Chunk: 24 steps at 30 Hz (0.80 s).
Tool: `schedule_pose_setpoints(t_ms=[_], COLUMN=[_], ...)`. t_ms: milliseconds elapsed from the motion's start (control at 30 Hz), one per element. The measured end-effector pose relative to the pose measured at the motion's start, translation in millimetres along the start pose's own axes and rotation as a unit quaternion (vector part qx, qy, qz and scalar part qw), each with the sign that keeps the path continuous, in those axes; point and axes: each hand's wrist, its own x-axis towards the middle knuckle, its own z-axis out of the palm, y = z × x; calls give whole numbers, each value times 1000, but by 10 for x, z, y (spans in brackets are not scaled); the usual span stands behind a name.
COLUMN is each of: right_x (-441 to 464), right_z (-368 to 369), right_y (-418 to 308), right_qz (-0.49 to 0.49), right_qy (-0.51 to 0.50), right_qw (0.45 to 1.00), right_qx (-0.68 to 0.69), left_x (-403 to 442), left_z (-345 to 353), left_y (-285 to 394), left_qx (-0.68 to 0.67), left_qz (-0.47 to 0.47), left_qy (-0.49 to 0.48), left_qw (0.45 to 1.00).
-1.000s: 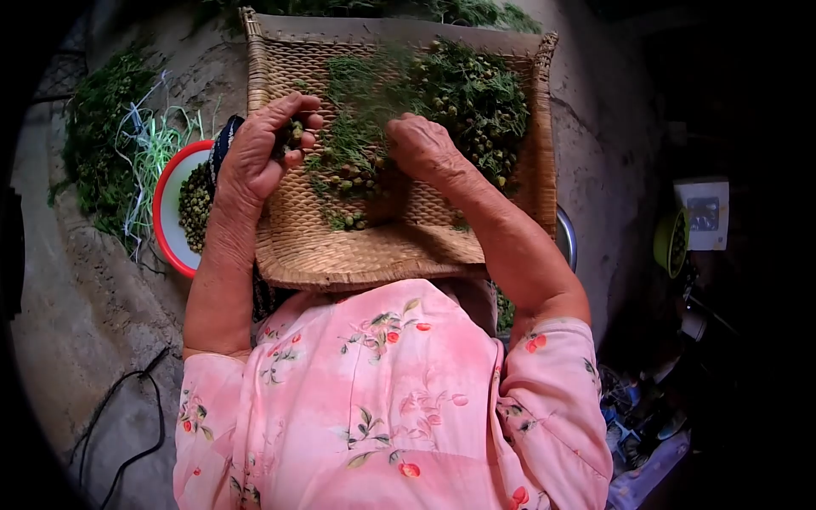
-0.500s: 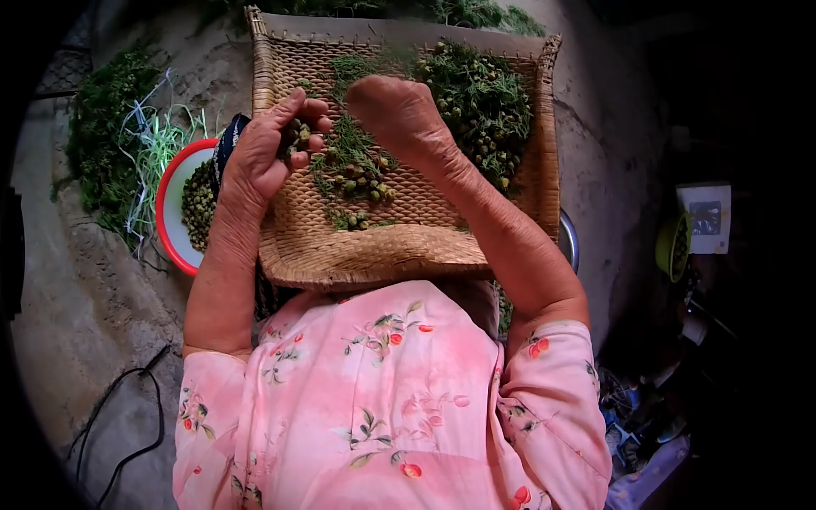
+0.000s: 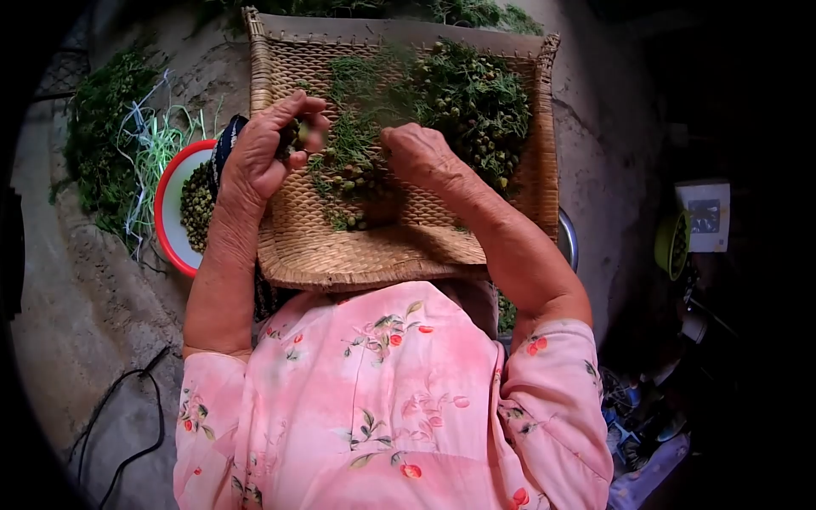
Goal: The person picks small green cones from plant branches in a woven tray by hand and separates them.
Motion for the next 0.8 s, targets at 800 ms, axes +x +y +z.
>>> schedule_pose_setpoints(t_ms=[800], right_x=[68], right_z=[74], right_y=[-1], right_qz=[-67], right_qy=[68], right_qw=[995], right_qx=[24], left_x=[35], left_z=[-13], left_y=[-6], left_qx=[-27], left_qz=[-24], left_qy=[-4], left_qw=[999])
